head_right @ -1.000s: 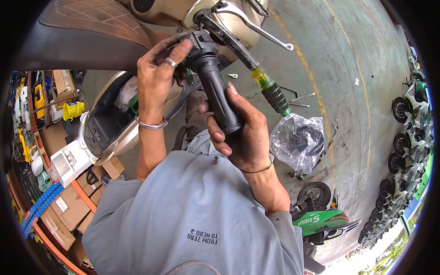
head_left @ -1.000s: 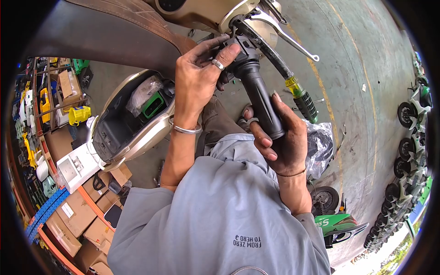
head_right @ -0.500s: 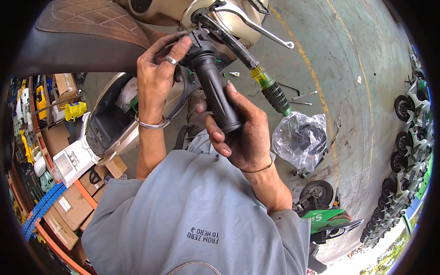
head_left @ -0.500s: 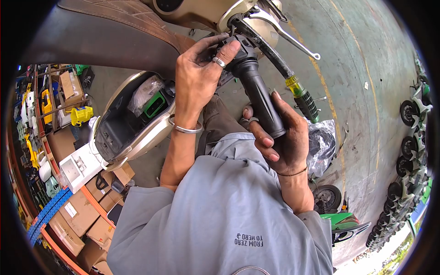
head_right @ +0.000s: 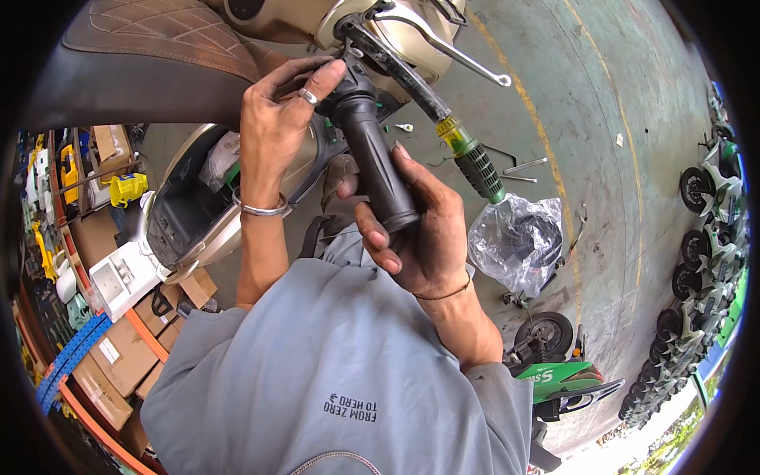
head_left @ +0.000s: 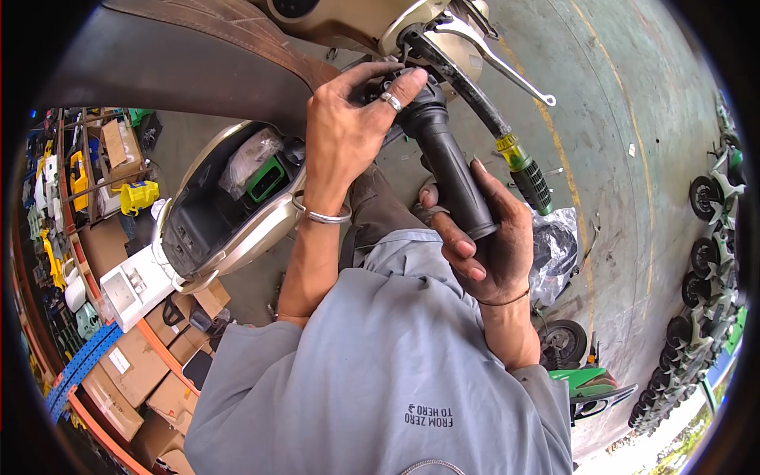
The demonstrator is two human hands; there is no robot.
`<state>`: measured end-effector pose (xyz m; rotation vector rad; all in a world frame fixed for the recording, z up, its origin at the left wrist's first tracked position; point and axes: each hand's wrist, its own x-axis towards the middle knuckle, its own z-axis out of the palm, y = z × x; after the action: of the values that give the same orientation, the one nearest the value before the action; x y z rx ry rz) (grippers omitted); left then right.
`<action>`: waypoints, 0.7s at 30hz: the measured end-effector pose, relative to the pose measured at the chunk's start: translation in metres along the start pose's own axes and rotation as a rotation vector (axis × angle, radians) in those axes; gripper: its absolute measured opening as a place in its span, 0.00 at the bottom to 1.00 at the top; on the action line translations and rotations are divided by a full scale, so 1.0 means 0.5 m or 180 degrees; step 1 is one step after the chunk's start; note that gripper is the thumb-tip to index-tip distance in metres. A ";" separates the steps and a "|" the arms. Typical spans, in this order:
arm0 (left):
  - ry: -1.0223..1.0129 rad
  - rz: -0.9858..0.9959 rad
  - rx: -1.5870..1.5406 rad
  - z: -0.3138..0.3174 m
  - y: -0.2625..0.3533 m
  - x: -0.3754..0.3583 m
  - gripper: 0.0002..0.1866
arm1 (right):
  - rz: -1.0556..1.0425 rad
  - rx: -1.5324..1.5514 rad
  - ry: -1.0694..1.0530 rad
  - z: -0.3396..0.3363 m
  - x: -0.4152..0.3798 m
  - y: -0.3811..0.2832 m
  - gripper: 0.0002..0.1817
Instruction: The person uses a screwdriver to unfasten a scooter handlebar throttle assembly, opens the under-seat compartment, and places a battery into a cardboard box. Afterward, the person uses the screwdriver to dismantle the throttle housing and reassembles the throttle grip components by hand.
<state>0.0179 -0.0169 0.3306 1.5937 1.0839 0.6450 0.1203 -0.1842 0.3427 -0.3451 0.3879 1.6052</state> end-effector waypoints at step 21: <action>-0.0107 -0.0045 0.0244 -0.006 0.004 0.011 0.20 | -0.0071 -0.0165 0.0033 0.015 0.002 0.004 0.27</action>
<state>0.0186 -0.0107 0.3328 1.6555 1.1056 0.5713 0.1185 -0.1803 0.3491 -0.3961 0.3498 1.5944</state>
